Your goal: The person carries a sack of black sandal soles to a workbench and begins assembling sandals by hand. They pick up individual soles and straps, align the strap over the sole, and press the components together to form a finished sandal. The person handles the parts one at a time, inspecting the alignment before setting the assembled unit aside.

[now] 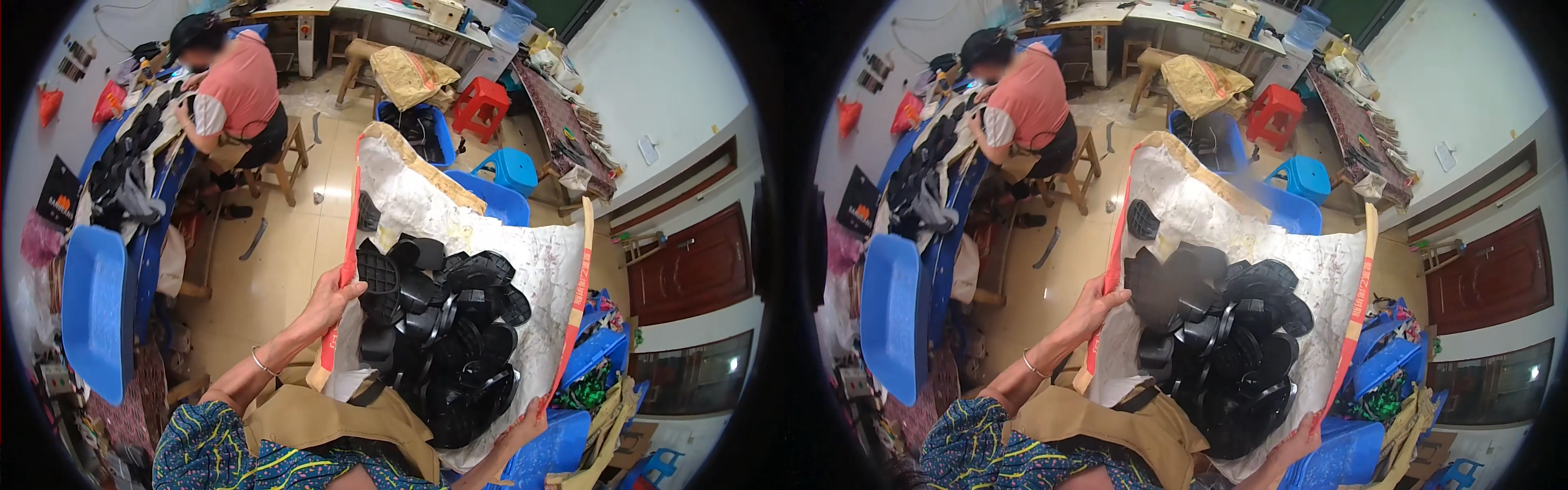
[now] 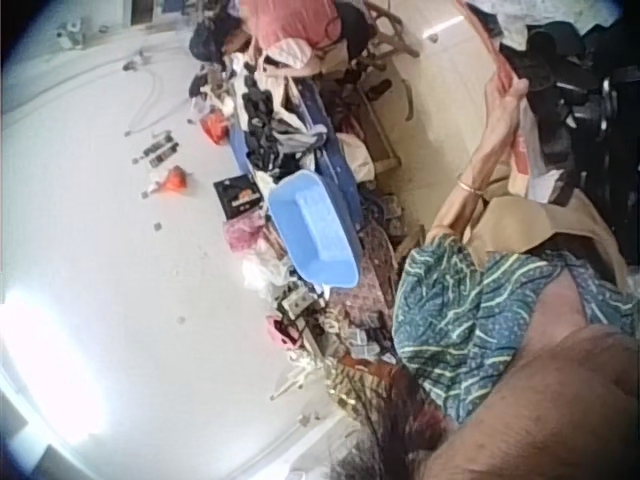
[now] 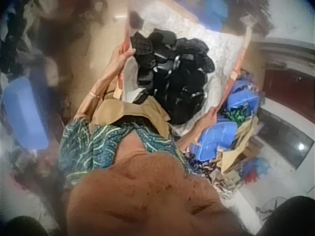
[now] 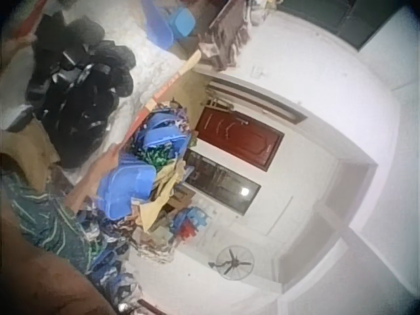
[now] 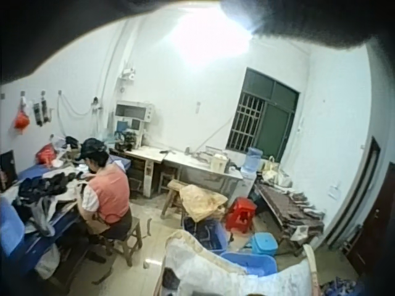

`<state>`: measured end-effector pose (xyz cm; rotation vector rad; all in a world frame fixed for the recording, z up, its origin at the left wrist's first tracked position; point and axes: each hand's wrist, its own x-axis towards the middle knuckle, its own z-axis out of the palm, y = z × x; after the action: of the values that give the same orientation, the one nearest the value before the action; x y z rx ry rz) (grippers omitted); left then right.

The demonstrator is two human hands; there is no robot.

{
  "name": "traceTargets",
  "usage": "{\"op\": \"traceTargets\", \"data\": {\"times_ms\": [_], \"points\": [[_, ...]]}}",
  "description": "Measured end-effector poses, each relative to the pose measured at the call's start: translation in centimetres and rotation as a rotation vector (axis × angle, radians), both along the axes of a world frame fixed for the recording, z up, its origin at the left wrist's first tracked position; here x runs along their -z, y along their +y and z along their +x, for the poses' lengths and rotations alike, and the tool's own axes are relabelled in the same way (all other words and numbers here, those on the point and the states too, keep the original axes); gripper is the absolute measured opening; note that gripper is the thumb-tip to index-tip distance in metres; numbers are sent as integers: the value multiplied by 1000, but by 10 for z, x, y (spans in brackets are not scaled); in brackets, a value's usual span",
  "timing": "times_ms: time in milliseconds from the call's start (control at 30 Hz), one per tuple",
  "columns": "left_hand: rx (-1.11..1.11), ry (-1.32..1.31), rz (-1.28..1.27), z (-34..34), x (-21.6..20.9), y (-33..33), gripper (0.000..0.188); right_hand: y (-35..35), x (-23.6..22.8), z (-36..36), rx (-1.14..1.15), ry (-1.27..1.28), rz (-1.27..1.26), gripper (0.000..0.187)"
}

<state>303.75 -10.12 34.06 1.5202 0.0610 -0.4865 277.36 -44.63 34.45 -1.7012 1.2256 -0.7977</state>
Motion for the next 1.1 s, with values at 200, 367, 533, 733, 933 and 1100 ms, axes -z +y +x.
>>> {"op": "traceTargets", "data": {"times_ms": [200, 367, 533, 733, 933, 1100], "points": [[65, -92, -83, 167, -30, -43, 17, -22, -16, 135, 174, -105, -72, 34], [79, -101, -208, 280, -12, -52, 25, 12, -42, 259, 184, -101, -165, 28], [121, -54, -86, 408, 37, -59, 24, -8, -1, 370, 126, -95, -151, 24], [112, -64, -209, 613, 46, -93, 15, -20, 11, 581, 64, -62, -198, 27], [12, -160, -219, 802, -4, -147, 15, -84, -13, 791, 12, -198, -209, 28], [38, -287, -102, 916, -27, -179, 15, -120, -42, 888, 12, -215, -182, 31]]}}
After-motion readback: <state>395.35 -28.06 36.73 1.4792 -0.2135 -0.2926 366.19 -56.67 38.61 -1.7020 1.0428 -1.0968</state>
